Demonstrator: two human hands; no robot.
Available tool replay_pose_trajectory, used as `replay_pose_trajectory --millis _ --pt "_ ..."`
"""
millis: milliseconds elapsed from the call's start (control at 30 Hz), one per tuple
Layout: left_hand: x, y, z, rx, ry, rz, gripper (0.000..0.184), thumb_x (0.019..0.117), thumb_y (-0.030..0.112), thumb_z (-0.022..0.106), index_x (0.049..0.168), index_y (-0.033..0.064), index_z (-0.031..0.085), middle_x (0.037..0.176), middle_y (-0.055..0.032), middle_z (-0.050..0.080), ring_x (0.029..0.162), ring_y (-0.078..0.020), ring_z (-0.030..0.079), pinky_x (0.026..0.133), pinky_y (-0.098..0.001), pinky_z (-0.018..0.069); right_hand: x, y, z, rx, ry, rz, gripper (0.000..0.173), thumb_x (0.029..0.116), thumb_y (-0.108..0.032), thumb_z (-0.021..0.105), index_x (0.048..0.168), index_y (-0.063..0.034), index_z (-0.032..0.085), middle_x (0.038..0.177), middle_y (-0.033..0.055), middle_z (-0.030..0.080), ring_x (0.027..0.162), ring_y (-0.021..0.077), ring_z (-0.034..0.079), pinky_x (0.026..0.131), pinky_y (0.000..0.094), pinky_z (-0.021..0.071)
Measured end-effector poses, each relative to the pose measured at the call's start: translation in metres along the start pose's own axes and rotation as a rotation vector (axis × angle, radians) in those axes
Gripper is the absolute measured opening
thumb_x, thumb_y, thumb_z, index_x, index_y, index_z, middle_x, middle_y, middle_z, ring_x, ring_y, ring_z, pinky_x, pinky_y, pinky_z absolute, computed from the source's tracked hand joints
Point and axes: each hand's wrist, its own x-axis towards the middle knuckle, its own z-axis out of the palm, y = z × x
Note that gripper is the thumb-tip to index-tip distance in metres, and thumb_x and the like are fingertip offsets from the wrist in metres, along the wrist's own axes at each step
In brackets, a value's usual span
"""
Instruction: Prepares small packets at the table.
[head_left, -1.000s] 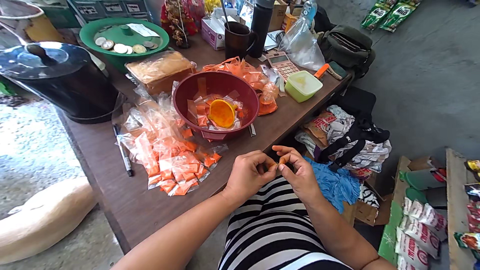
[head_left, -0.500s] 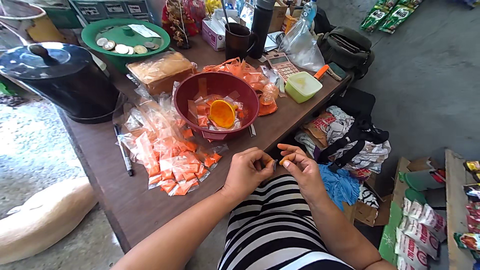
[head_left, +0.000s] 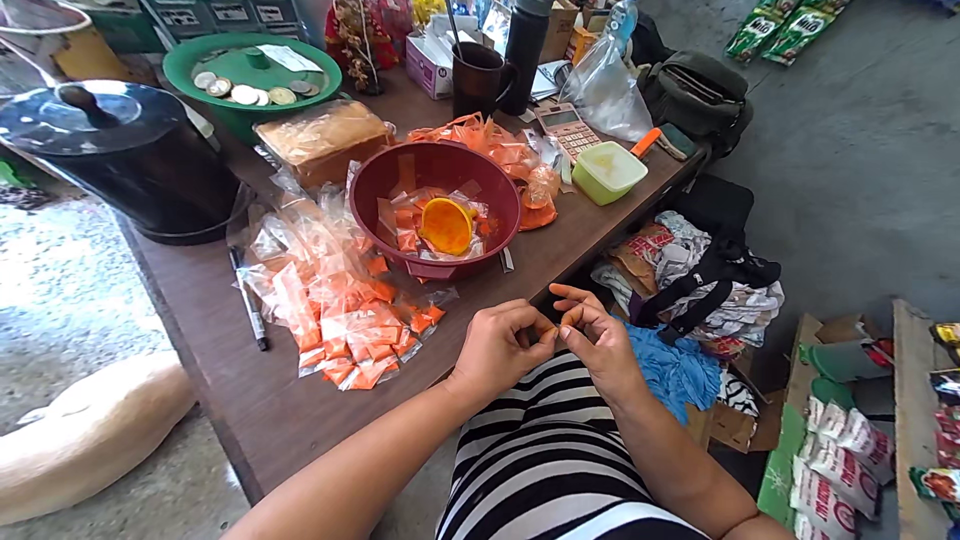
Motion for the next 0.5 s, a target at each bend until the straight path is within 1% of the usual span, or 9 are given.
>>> replay_pose_trajectory --millis 100,233,300,400,500 --pt "0.001 0.001 0.000 -0.038 -0.001 -0.017 0.014 0.0894 0.017 0.068 0.084 0.0053 0.075 0.073 0.0024 0.065 0.061 0.0040 0.053 0.055 -0.0113 0.0442 -0.001 -0.001 0.000 -0.013 -0.015 -0.006 0.011 0.0870 -0.010 0.059 0.077 -0.0072 0.062 0.135 0.0116 0.062 0.126 0.0107 0.055 0.102 0.0243 0.0466" --pt "0.003 0.003 -0.004 -0.091 -0.019 -0.090 0.014 0.0898 0.017 0.069 0.085 0.0056 0.074 0.074 0.0039 0.064 0.061 0.0049 0.053 0.056 -0.0106 0.0442 -0.001 -0.001 0.000 -0.031 -0.027 -0.010 0.011 0.0869 -0.007 0.057 0.078 -0.0053 0.062 0.136 0.0128 0.062 0.127 0.0112 0.055 0.102 0.0249 0.0466" --pt "0.004 0.005 -0.006 -0.152 -0.058 -0.148 0.014 0.0908 0.018 0.068 0.086 0.0057 0.074 0.075 0.0051 0.064 0.063 0.0056 0.053 0.057 -0.0105 0.0446 -0.001 -0.001 0.000 -0.029 -0.027 -0.009 0.011 0.0870 -0.007 0.057 0.078 -0.0055 0.062 0.136 0.0128 0.062 0.127 0.0108 0.055 0.102 0.0247 0.0467" --pt "0.007 0.007 -0.011 -0.275 -0.138 -0.283 0.012 0.0930 0.018 0.068 0.089 0.0076 0.074 0.075 0.0083 0.065 0.064 0.0063 0.055 0.060 -0.0120 0.0460 -0.001 -0.001 0.000 -0.034 -0.029 -0.014 0.011 0.0877 -0.008 0.058 0.078 -0.0059 0.063 0.137 0.0122 0.061 0.127 0.0107 0.055 0.102 0.0246 0.0466" --pt "0.009 0.009 -0.014 -0.347 -0.184 -0.348 0.007 0.0900 0.016 0.072 0.088 0.0085 0.073 0.072 0.0099 0.064 0.061 0.0058 0.055 0.057 -0.0121 0.0459 -0.002 0.000 -0.001 -0.034 -0.034 -0.017 0.010 0.0881 -0.008 0.059 0.079 -0.0058 0.064 0.137 0.0122 0.061 0.127 0.0106 0.055 0.102 0.0244 0.0468"
